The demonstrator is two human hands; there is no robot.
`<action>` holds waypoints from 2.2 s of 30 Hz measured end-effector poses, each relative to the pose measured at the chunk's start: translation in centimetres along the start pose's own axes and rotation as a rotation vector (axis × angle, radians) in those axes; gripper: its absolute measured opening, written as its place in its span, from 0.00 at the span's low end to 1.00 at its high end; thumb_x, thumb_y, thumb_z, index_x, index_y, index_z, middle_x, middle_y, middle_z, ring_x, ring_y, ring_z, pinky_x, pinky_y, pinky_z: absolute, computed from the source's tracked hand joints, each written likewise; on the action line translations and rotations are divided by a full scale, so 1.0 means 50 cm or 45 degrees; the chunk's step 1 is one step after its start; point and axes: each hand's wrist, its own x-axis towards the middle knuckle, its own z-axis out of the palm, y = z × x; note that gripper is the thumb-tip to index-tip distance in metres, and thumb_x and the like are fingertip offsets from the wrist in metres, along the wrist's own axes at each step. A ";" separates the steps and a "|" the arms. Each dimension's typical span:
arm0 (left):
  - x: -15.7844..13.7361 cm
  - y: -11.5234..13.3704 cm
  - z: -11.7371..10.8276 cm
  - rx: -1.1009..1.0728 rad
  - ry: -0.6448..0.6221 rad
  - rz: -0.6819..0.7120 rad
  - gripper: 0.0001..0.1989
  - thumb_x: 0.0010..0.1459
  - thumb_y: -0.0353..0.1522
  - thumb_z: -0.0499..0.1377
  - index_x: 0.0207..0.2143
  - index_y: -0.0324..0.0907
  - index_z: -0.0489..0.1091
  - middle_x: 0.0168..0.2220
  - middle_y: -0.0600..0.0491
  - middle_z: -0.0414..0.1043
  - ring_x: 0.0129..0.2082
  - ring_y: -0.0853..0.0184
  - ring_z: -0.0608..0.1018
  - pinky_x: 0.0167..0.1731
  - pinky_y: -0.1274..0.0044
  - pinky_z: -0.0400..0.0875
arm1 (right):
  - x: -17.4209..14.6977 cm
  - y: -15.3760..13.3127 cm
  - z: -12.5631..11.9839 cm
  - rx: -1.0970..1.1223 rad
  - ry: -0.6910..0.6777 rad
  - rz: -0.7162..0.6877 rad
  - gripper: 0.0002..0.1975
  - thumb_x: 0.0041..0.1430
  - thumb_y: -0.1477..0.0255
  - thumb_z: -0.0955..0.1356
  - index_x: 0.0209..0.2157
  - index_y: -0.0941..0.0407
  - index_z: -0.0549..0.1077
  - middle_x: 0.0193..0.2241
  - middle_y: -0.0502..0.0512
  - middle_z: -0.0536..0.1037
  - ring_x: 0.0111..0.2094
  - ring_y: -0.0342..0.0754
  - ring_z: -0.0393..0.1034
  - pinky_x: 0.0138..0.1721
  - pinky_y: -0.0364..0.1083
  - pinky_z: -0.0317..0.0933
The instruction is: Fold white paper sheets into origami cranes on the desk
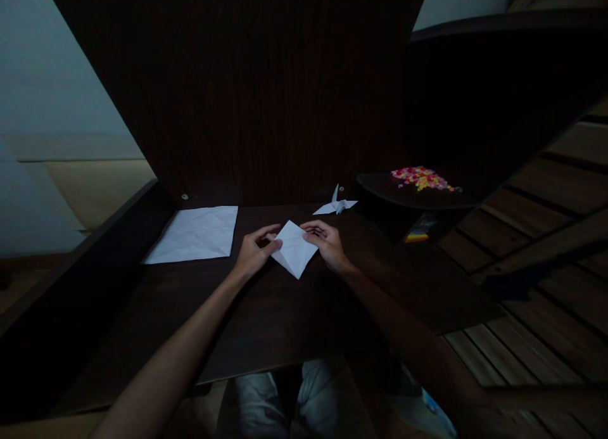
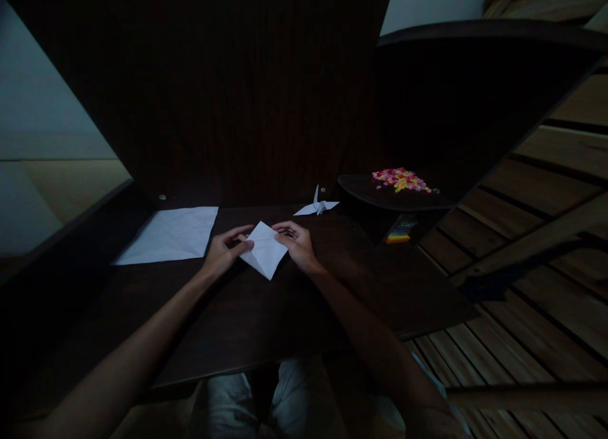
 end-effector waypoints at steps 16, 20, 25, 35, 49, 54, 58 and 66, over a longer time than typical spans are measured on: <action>0.004 -0.016 0.002 0.032 0.085 0.182 0.10 0.52 0.37 0.60 0.32 0.39 0.71 0.31 0.52 0.73 0.29 0.68 0.73 0.27 0.79 0.65 | 0.002 0.000 -0.004 -0.011 0.001 0.062 0.12 0.44 0.71 0.71 0.35 0.55 0.74 0.25 0.48 0.74 0.31 0.46 0.69 0.33 0.44 0.60; 0.005 -0.019 0.001 0.082 0.122 0.172 0.11 0.53 0.37 0.59 0.35 0.39 0.73 0.34 0.50 0.75 0.33 0.65 0.75 0.32 0.76 0.67 | 0.005 0.010 -0.004 -0.106 0.024 0.006 0.10 0.47 0.69 0.71 0.33 0.56 0.74 0.23 0.49 0.73 0.28 0.45 0.67 0.32 0.44 0.61; 0.010 -0.033 -0.001 0.139 0.142 0.166 0.11 0.54 0.37 0.58 0.35 0.39 0.74 0.35 0.50 0.76 0.33 0.64 0.75 0.33 0.75 0.68 | 0.006 0.028 -0.003 -0.259 0.010 -0.079 0.07 0.50 0.67 0.69 0.31 0.56 0.74 0.26 0.52 0.75 0.28 0.45 0.67 0.30 0.43 0.60; 0.012 -0.045 -0.018 0.591 -0.017 0.265 0.11 0.56 0.33 0.56 0.38 0.41 0.75 0.37 0.49 0.73 0.34 0.64 0.74 0.35 0.72 0.69 | 0.001 0.044 -0.010 -0.724 -0.197 -0.084 0.07 0.53 0.73 0.66 0.32 0.57 0.76 0.27 0.52 0.75 0.26 0.43 0.65 0.29 0.43 0.59; 0.019 -0.054 -0.047 0.979 -0.473 0.589 0.12 0.60 0.36 0.55 0.38 0.42 0.76 0.38 0.46 0.74 0.41 0.60 0.71 0.44 0.67 0.66 | 0.003 0.042 -0.029 -1.171 -0.563 -0.447 0.11 0.61 0.73 0.64 0.38 0.54 0.78 0.40 0.56 0.78 0.41 0.52 0.62 0.45 0.52 0.59; 0.022 -0.041 -0.074 0.980 -0.550 0.523 0.21 0.49 0.46 0.64 0.39 0.42 0.77 0.43 0.46 0.77 0.43 0.58 0.72 0.44 0.67 0.66 | 0.004 0.030 -0.046 -1.105 -0.650 -0.376 0.14 0.57 0.64 0.68 0.44 0.52 0.77 0.45 0.55 0.78 0.43 0.54 0.63 0.46 0.55 0.59; 0.022 -0.036 -0.080 0.967 -0.584 0.460 0.27 0.40 0.48 0.68 0.40 0.42 0.77 0.45 0.46 0.76 0.42 0.56 0.72 0.43 0.67 0.67 | 0.004 0.022 -0.057 -1.087 -0.708 -0.297 0.21 0.50 0.60 0.72 0.46 0.50 0.76 0.47 0.55 0.77 0.45 0.54 0.64 0.48 0.55 0.59; 0.021 -0.035 -0.084 0.923 -0.547 0.447 0.18 0.46 0.45 0.66 0.36 0.45 0.78 0.43 0.49 0.78 0.40 0.58 0.72 0.42 0.67 0.67 | 0.005 0.013 -0.063 -1.088 -0.789 -0.309 0.28 0.44 0.57 0.74 0.48 0.49 0.74 0.49 0.56 0.75 0.48 0.56 0.64 0.50 0.57 0.58</action>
